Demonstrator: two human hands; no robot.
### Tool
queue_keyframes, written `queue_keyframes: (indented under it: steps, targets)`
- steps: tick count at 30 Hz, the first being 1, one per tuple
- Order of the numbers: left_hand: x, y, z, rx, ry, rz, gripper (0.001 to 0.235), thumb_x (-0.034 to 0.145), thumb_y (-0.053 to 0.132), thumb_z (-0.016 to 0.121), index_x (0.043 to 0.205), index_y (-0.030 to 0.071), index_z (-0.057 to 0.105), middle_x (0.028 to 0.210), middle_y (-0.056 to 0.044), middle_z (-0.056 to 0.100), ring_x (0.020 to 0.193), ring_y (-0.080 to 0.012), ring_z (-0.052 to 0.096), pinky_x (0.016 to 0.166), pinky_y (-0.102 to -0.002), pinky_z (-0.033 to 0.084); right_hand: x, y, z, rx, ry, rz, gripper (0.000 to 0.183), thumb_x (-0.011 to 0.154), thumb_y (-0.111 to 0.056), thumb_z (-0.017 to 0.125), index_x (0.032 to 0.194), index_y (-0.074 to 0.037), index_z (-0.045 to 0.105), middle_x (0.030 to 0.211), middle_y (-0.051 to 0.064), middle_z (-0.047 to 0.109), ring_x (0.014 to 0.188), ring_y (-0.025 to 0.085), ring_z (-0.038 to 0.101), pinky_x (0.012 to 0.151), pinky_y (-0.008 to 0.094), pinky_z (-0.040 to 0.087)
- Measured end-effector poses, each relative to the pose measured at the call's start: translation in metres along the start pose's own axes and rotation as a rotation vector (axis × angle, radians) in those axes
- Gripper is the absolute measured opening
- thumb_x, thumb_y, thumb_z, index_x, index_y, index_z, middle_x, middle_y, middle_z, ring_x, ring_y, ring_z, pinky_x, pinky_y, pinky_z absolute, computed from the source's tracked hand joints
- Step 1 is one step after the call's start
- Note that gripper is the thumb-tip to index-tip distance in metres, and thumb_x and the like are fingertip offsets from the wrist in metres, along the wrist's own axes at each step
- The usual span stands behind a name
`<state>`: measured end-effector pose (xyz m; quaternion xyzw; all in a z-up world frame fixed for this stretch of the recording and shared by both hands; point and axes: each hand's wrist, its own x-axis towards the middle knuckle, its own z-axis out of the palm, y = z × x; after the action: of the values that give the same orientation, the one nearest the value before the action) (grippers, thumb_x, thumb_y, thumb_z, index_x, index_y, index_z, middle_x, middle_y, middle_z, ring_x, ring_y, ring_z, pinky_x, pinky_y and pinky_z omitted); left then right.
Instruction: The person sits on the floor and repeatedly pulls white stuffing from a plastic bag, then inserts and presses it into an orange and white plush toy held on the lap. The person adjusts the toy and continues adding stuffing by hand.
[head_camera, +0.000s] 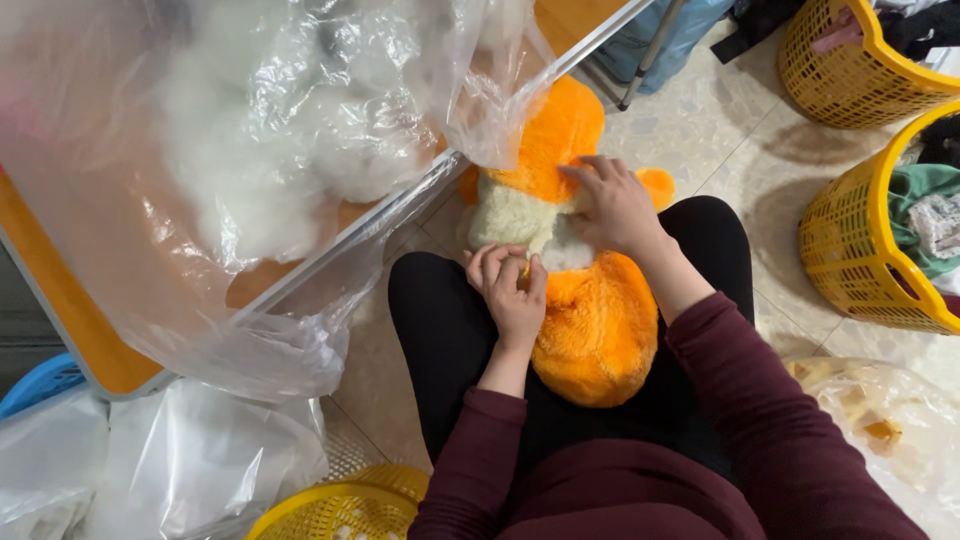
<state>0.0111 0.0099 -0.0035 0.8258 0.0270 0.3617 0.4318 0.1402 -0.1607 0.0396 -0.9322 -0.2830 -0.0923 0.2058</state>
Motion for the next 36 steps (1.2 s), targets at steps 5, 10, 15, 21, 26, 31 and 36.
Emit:
queue_keyframes:
  steps: [5, 10, 15, 21, 26, 31, 36]
  targets:
    - [0.003, 0.004, -0.001, 0.007, -0.006, 0.02, 0.016, 0.094, 0.015, 0.075, 0.087, 0.007, 0.063, 0.114, -0.003, 0.062, 0.129, -0.029, 0.05, 0.125, -0.057, 0.025, 0.015, 0.0, 0.016, -0.239, -0.152, 0.11, 0.051, 0.084, -0.016, 0.076, 0.133, -0.014, 0.061, 0.123, 0.009, 0.063, 0.123, 0.03, 0.06, 0.102, 0.04, 0.049]
    - [0.005, 0.001, -0.004, 0.011, 0.033, -0.021, 0.021, 0.094, 0.015, 0.075, 0.082, 0.008, 0.06, 0.119, -0.004, 0.06, 0.13, -0.0289, 0.049, 0.125, -0.057, 0.025, 0.017, -0.011, -0.006, -0.023, -0.274, 0.208, 0.071, 0.075, -0.031, 0.084, 0.138, -0.018, 0.055, 0.135, 0.015, 0.057, 0.13, 0.037, 0.052, 0.112, 0.048, 0.043]
    - [0.006, -0.002, -0.005, 0.004, 0.033, -0.07, 0.022, 0.096, 0.015, 0.074, 0.081, 0.008, 0.06, 0.119, -0.004, 0.06, 0.13, -0.0284, 0.049, 0.125, -0.058, 0.026, 0.014, -0.017, -0.023, -0.023, -0.556, 0.101, 0.128, 0.059, -0.038, 0.091, 0.161, -0.027, 0.016, 0.165, 0.024, 0.008, 0.154, 0.043, 0.01, 0.118, 0.068, 0.009]
    - [0.002, 0.006, -0.007, 0.005, -0.002, 0.044, 0.022, 0.097, 0.016, 0.071, 0.081, 0.007, 0.059, 0.131, -0.008, 0.059, 0.135, -0.0308, 0.047, 0.127, -0.058, 0.024, 0.005, -0.022, 0.045, -0.558, -0.197, 0.229, 0.119, 0.077, -0.036, 0.08, 0.169, -0.023, 0.006, 0.169, 0.028, 0.009, 0.154, 0.046, 0.015, 0.114, 0.074, 0.003]
    - [0.003, 0.005, -0.01, 0.012, 0.026, 0.022, 0.019, 0.095, 0.015, 0.07, 0.081, 0.006, 0.061, 0.14, -0.009, 0.057, 0.139, -0.0354, 0.042, 0.127, -0.059, 0.023, -0.005, -0.03, 0.063, -0.559, -0.135, 0.214, 0.11, 0.085, -0.033, 0.077, 0.17, -0.025, 0.007, 0.17, 0.027, 0.011, 0.155, 0.046, 0.019, 0.116, 0.074, 0.0]
    - [0.005, 0.0, -0.009, 0.004, 0.045, -0.007, 0.022, 0.094, 0.015, 0.072, 0.079, 0.007, 0.06, 0.14, -0.008, 0.057, 0.14, -0.0345, 0.042, 0.127, -0.061, 0.023, 0.011, -0.033, 0.004, 0.038, -0.335, 0.357, 0.104, 0.077, -0.029, 0.082, 0.161, -0.022, 0.021, 0.163, 0.025, 0.01, 0.151, 0.044, 0.016, 0.115, 0.072, 0.004]
    - [0.007, -0.001, -0.005, -0.013, 0.056, -0.031, 0.021, 0.096, 0.016, 0.073, 0.081, 0.007, 0.06, 0.14, -0.007, 0.057, 0.14, -0.034, 0.042, 0.127, -0.062, 0.023, -0.007, -0.055, -0.043, 0.188, -0.311, 0.295, 0.043, 0.082, -0.038, 0.075, 0.121, -0.02, 0.07, 0.135, 0.014, 0.065, 0.128, 0.031, 0.06, 0.113, 0.043, 0.048]
